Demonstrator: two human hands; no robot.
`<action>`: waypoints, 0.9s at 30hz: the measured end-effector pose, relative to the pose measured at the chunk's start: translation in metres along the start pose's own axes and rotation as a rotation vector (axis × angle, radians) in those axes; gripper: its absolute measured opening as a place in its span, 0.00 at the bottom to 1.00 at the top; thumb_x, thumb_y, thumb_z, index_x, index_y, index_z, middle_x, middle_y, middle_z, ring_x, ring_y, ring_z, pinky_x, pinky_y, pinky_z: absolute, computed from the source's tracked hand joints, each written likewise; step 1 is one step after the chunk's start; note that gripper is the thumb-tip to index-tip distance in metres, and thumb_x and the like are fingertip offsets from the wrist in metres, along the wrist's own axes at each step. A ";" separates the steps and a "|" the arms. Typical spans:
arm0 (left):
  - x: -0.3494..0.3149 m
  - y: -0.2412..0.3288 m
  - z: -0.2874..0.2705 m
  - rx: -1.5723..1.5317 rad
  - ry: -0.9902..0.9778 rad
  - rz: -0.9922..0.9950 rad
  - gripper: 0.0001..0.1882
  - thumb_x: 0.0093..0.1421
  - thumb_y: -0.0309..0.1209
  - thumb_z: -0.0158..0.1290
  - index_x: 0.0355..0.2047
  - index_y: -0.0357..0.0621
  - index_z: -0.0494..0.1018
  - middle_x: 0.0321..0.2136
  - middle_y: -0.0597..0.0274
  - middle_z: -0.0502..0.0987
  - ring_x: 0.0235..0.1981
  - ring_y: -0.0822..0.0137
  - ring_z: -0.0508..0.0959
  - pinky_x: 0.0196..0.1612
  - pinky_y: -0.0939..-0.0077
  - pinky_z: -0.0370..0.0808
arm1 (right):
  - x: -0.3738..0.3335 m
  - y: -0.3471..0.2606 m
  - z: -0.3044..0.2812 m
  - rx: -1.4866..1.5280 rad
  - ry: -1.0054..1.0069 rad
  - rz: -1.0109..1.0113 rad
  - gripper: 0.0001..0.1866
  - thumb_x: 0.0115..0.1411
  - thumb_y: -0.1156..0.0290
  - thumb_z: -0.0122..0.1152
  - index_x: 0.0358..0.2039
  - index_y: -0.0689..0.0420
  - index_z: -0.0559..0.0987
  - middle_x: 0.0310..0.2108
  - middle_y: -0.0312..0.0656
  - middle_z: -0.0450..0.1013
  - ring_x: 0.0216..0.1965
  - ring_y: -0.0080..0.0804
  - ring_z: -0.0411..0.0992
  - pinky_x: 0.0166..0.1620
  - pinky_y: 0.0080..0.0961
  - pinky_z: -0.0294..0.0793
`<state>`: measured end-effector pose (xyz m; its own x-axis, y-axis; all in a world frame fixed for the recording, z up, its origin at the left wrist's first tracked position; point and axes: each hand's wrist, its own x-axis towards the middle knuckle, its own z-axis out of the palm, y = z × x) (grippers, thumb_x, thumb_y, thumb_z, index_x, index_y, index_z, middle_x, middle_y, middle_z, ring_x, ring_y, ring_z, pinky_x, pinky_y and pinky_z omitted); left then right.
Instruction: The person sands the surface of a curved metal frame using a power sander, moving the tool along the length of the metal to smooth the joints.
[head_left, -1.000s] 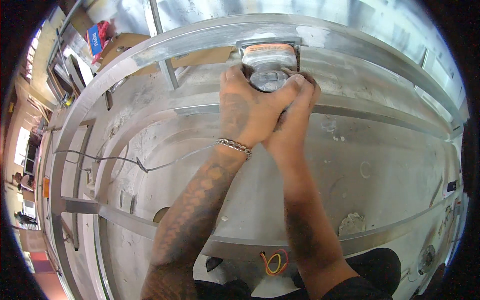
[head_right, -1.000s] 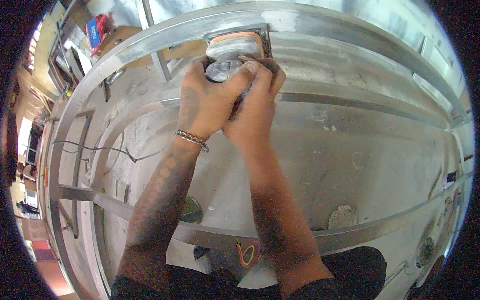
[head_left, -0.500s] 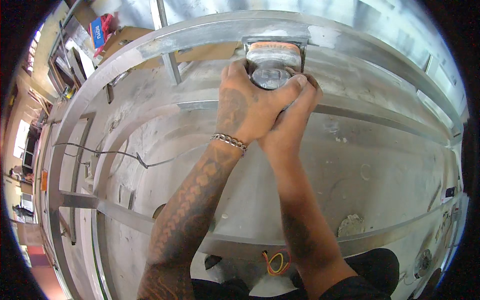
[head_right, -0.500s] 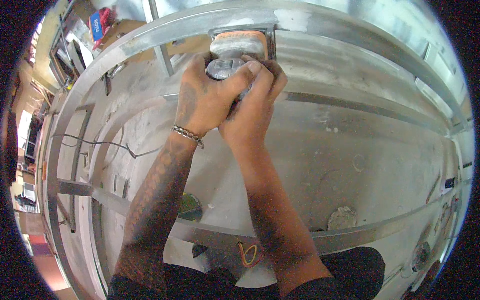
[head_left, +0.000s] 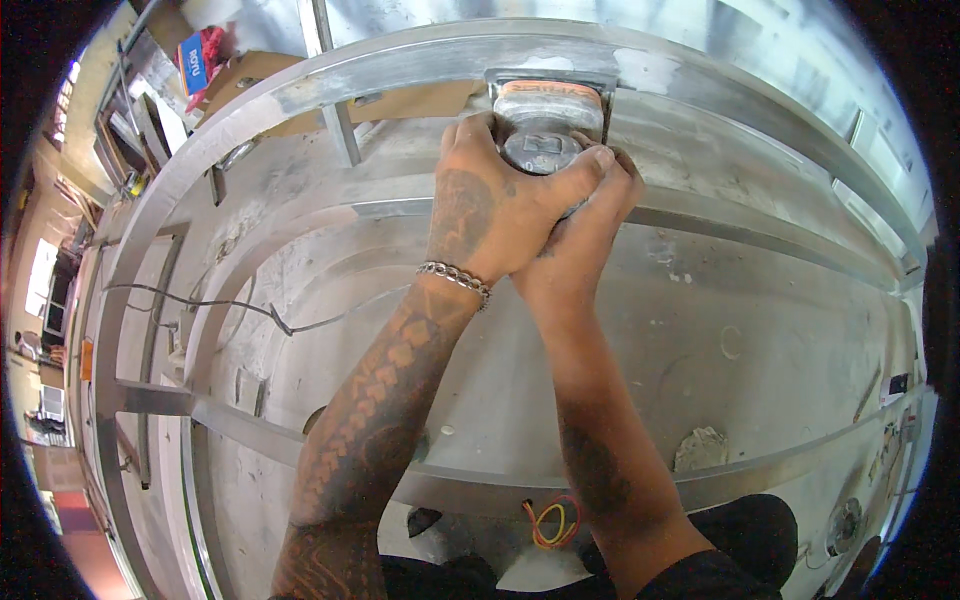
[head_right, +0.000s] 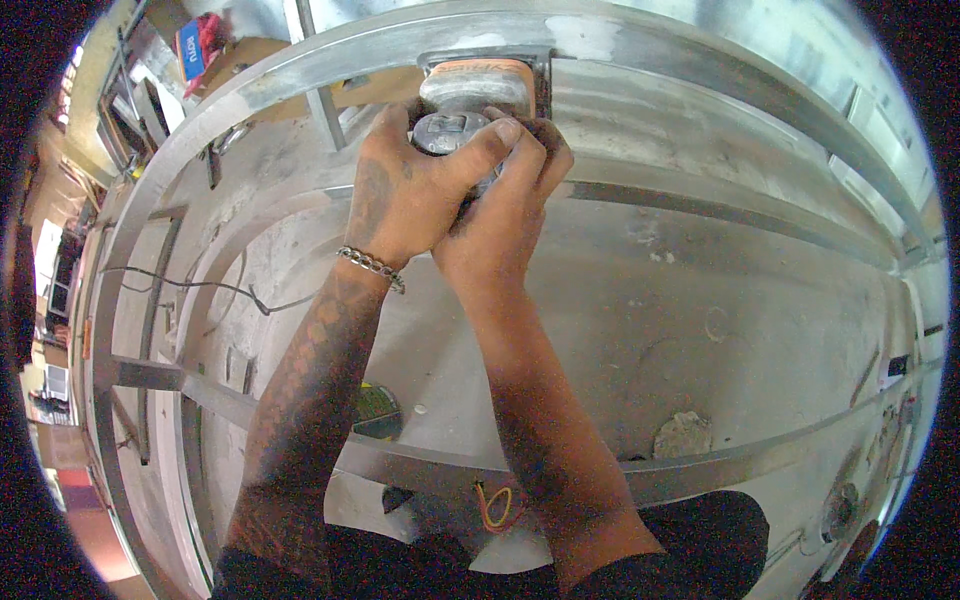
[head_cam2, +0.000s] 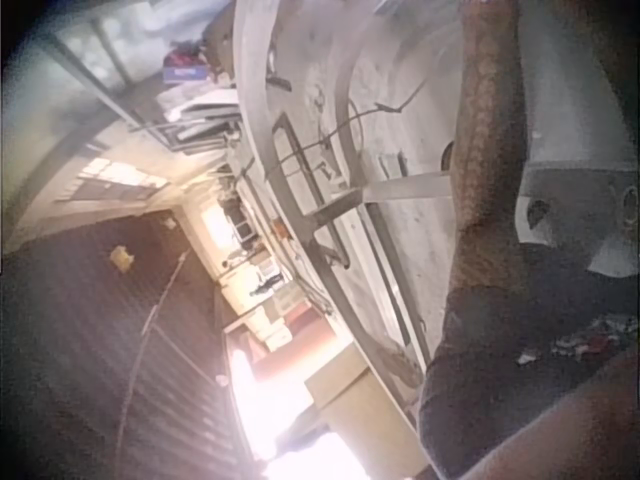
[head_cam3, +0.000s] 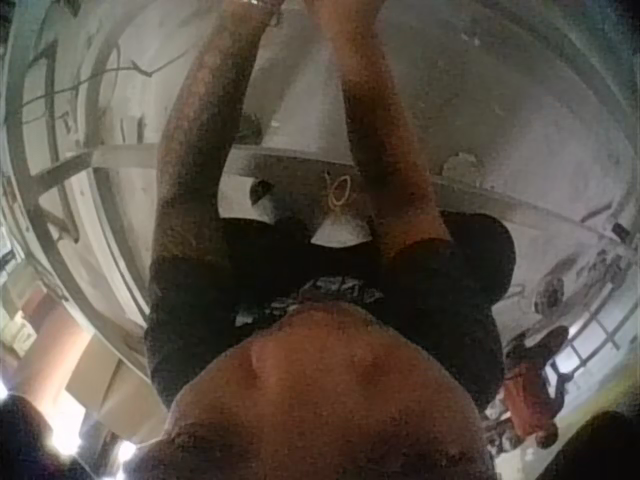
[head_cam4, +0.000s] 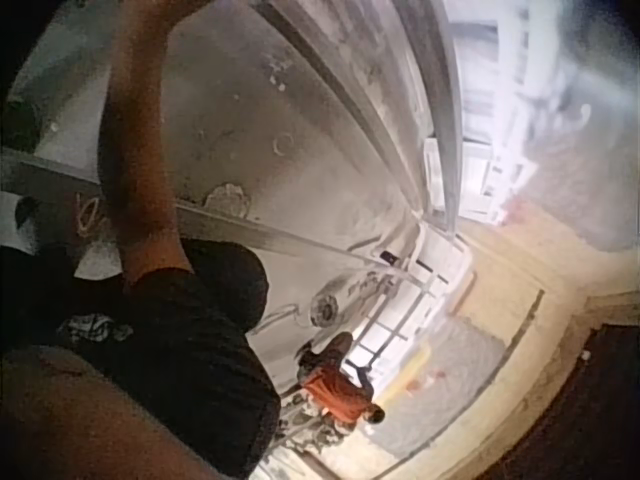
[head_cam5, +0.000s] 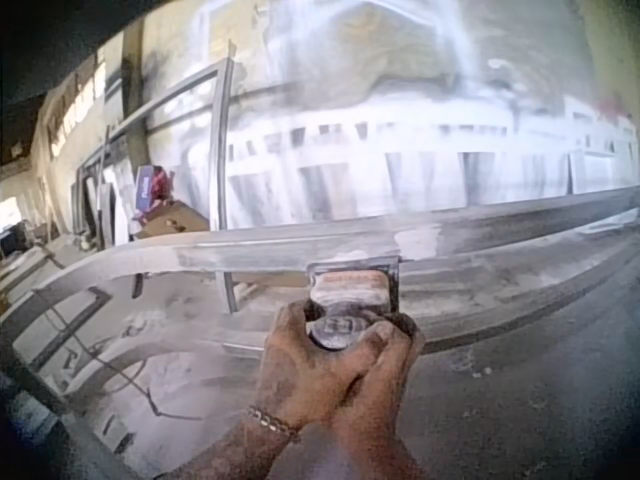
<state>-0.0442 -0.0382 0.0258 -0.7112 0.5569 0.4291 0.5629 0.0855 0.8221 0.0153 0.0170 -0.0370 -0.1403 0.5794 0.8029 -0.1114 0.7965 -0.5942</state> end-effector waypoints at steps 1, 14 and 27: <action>0.000 0.000 0.002 0.099 0.030 0.070 0.39 0.46 0.53 0.68 0.41 0.23 0.75 0.38 0.41 0.79 0.41 0.51 0.81 0.45 0.63 0.78 | 0.000 0.002 -0.001 0.007 0.006 0.008 0.39 0.49 0.69 0.73 0.58 0.60 0.61 0.57 0.59 0.56 0.59 0.63 0.59 0.59 0.50 0.64; -0.004 0.032 0.036 -0.038 -0.069 0.093 0.48 0.41 0.53 0.68 0.47 0.17 0.67 0.45 0.34 0.72 0.51 0.45 0.71 0.54 0.58 0.74 | 0.001 0.038 -0.028 0.047 0.124 0.024 0.40 0.55 0.65 0.72 0.58 0.62 0.56 0.55 0.52 0.56 0.60 0.46 0.58 0.63 0.42 0.58; -0.001 0.034 0.039 0.092 0.024 0.156 0.41 0.43 0.54 0.69 0.42 0.25 0.76 0.40 0.38 0.78 0.43 0.46 0.80 0.48 0.60 0.78 | 0.010 0.028 -0.034 0.089 0.062 0.047 0.46 0.51 0.61 0.75 0.60 0.64 0.54 0.53 0.49 0.56 0.59 0.39 0.57 0.64 0.38 0.55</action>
<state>-0.0076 -0.0039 0.0392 -0.6211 0.5497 0.5586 0.7027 0.0750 0.7075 0.0443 0.0514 -0.0436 -0.0865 0.6275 0.7738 -0.1938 0.7513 -0.6309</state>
